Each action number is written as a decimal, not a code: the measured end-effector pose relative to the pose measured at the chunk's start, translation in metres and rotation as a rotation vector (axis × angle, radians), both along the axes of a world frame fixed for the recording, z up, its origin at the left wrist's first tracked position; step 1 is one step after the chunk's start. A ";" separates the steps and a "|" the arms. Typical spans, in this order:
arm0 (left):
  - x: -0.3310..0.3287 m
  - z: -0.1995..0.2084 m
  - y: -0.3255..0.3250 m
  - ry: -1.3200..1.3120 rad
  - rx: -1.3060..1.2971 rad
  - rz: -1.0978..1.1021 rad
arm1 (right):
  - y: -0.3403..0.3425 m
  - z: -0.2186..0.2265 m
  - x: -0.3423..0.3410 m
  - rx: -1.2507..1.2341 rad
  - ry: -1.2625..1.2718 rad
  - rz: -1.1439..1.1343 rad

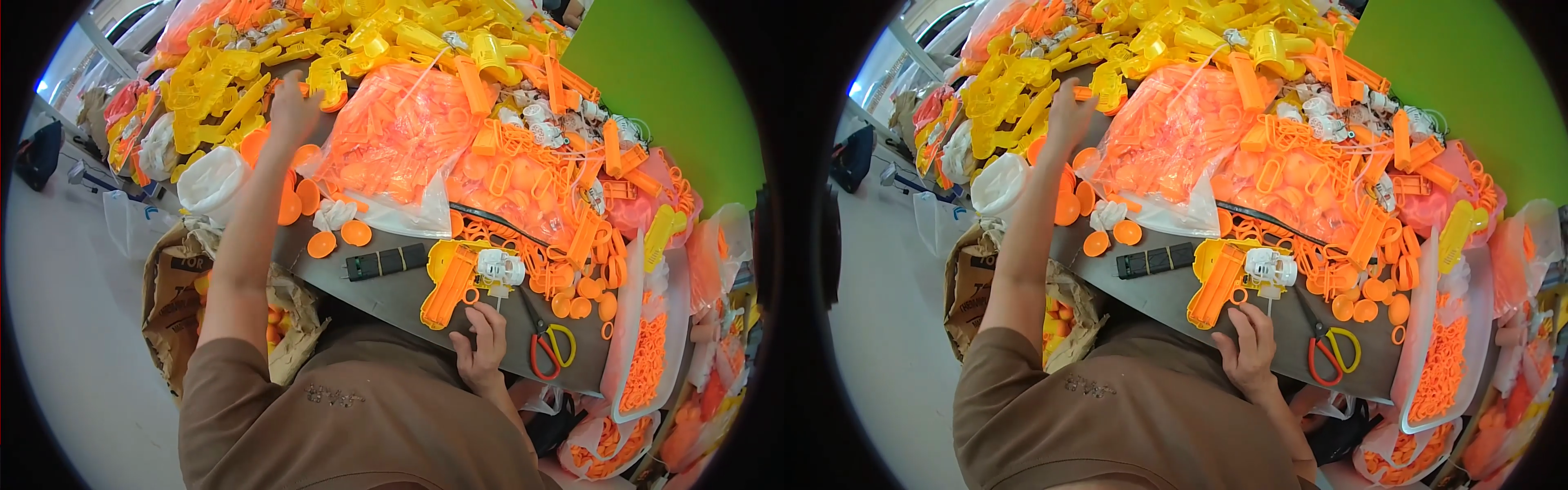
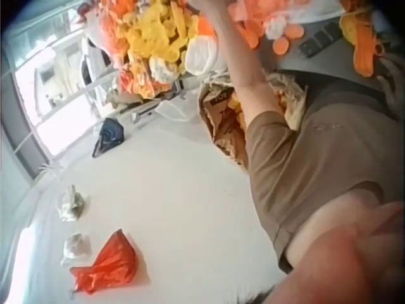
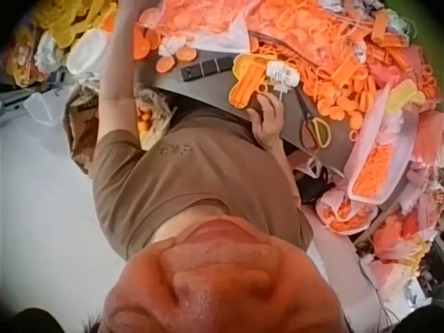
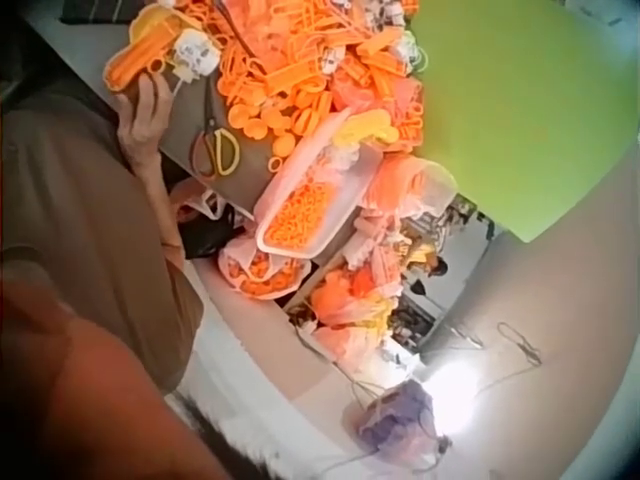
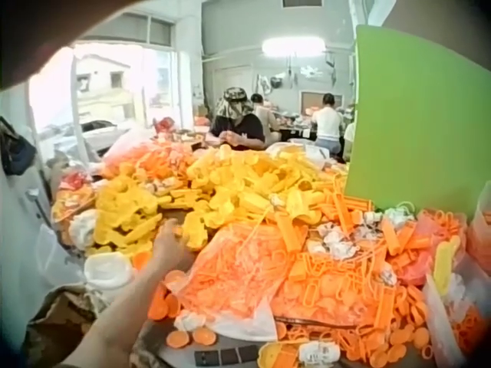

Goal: Assembling and inspecting a yellow plastic toy bubble gun at a factory workbench.

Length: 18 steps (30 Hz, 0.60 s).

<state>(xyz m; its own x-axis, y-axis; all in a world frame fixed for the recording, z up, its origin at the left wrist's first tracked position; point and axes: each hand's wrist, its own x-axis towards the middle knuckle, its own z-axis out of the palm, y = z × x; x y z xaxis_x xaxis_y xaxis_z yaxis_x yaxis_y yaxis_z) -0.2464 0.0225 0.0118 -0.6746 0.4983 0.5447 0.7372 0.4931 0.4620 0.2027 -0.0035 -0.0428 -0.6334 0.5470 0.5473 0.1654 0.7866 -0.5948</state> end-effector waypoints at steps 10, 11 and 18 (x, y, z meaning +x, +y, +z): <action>-0.054 0.025 0.022 0.100 -0.062 0.202 | 0.000 -0.001 0.003 -0.165 0.109 -0.033; -0.053 0.041 0.015 0.147 -0.109 0.252 | 0.001 0.003 0.003 -0.168 0.106 -0.032; 0.037 0.128 -0.040 0.489 -0.045 -0.176 | 0.024 0.054 -0.014 0.140 0.068 -0.015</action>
<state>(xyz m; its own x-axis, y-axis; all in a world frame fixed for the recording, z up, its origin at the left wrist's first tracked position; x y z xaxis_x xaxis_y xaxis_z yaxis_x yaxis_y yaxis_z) -0.2096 -0.0179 0.1398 -0.2504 0.6112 0.7508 0.9351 0.3535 0.0241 0.1886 0.0206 0.0108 -0.5850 0.4714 0.6599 0.1409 0.8604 -0.4897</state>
